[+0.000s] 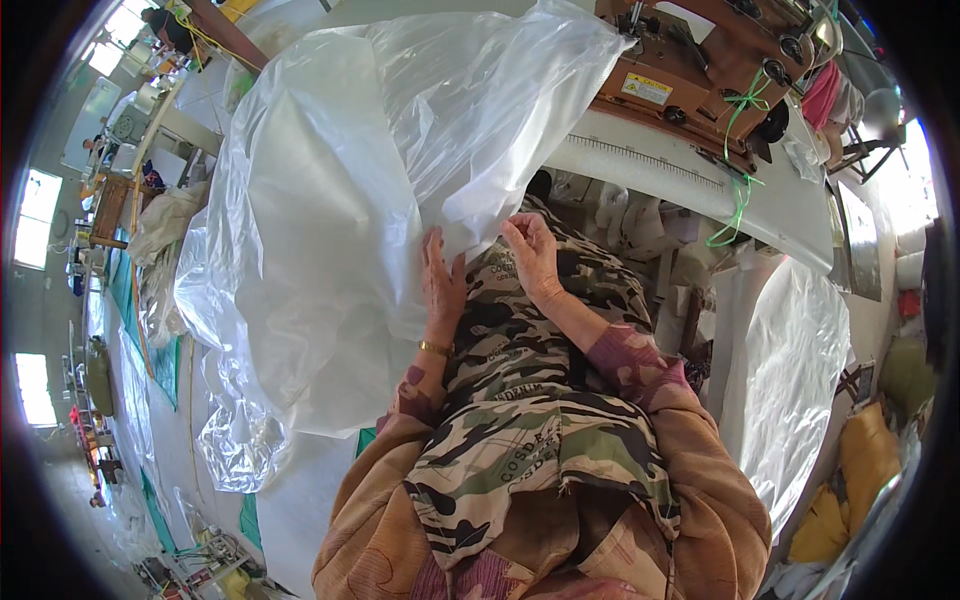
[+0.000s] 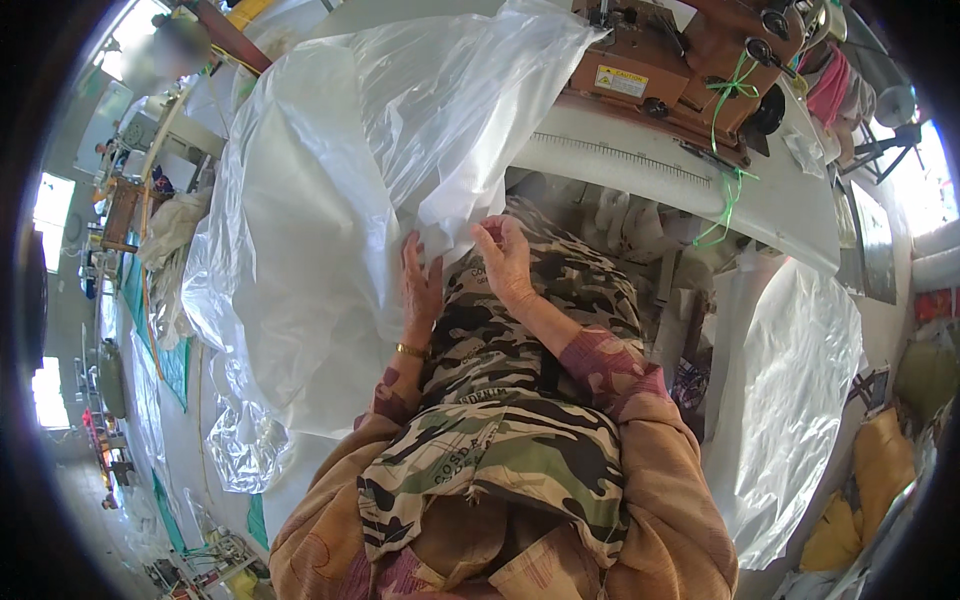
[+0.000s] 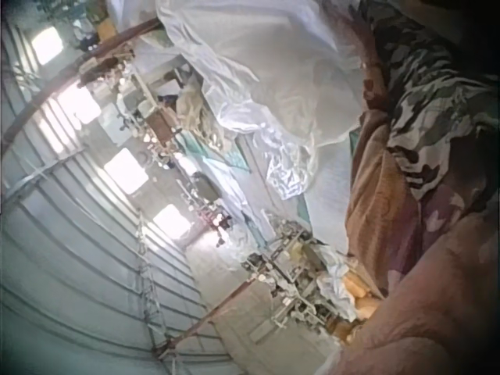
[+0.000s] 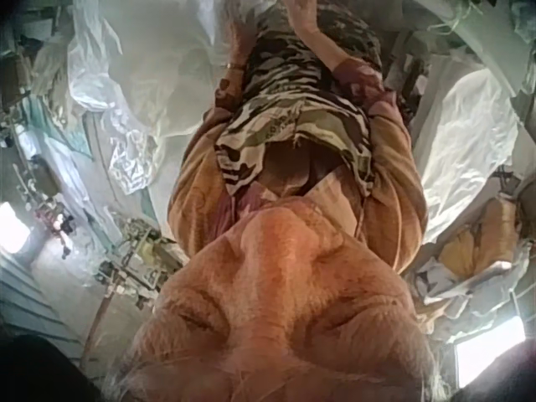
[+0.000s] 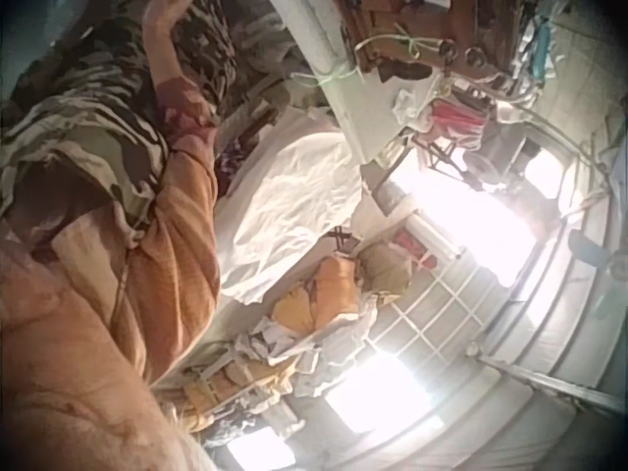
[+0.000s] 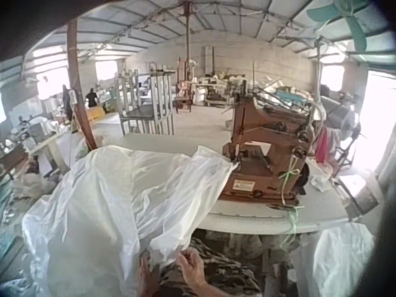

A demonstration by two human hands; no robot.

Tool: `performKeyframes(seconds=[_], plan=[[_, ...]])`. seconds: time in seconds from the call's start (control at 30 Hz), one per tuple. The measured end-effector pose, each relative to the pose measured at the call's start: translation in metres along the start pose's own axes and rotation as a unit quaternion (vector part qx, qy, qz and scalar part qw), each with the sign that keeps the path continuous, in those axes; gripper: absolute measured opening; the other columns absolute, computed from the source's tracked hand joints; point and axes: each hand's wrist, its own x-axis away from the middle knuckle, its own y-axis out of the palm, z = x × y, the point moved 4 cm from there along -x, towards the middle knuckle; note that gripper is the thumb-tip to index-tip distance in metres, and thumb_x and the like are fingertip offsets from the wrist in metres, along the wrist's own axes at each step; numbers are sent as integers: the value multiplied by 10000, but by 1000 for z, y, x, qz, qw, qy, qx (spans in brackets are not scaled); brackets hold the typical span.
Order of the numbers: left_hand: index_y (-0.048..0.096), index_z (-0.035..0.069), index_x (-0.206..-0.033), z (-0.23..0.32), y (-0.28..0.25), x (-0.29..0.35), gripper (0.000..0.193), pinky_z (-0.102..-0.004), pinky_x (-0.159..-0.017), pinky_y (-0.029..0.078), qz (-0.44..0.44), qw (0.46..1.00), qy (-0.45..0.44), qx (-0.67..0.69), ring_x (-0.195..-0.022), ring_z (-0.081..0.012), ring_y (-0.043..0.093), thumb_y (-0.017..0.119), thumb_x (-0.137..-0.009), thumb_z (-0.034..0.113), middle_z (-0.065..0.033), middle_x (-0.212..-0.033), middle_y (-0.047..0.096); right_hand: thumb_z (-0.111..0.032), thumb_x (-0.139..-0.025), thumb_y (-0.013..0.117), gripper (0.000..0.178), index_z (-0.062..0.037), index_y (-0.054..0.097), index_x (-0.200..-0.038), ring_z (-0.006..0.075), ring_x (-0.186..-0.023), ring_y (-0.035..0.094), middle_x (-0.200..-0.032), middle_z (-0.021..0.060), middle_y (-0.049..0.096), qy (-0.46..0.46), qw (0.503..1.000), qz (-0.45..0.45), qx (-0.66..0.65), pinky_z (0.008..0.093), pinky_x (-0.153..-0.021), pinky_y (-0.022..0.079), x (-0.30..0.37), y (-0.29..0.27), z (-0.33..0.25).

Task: The person sews the edges of large plastic film sheets using an industrial sewing machine.

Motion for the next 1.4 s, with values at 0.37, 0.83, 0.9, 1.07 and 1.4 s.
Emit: performKeyframes(seconds=[0.37,0.83,0.9,1.07,1.4], plan=[[566,30,-1297,-54,15,-40,386,-310,-709,510,-109,988,-94,55,-800,-189,643,559,-914,76,-81,-974,686,-224,-988,608,250,-26,510,-1105,87,-922,487,-999,8,528,-17,993,102,52,238,-838,429,14,-17,10],[562,24,-709,243,-128,60,261,-429,-532,427,-439,885,150,29,-554,-362,531,641,-914,164,-168,-609,530,-282,-1054,441,523,-11,325,-1486,242,-1303,459,-1462,156,432,-131,900,-231,-346,332,-1114,355,-25,109,91],[573,17,-733,212,-88,64,266,-446,-546,435,-528,843,66,77,-562,-406,545,590,-945,177,-200,-584,513,-277,-1060,426,512,-10,327,-1484,238,-1305,459,-1459,150,438,-70,919,-237,-308,335,-1109,363,-9,69,88],[577,13,-795,155,-11,71,270,-496,-581,451,-460,869,179,-41,-631,-454,586,541,-967,217,-246,-644,568,-265,-1073,388,486,-6,331,-1479,228,-1308,460,-1451,136,453,60,954,-216,-198,342,-1097,382,-13,-72,43],[615,28,-866,160,61,66,197,-488,-653,486,-481,823,294,-70,-745,-418,627,604,-907,221,-202,-749,638,-233,-989,578,275,14,627,-1102,112,-756,604,-882,33,648,46,988,-15,146,277,-667,511,42,-101,-85]])
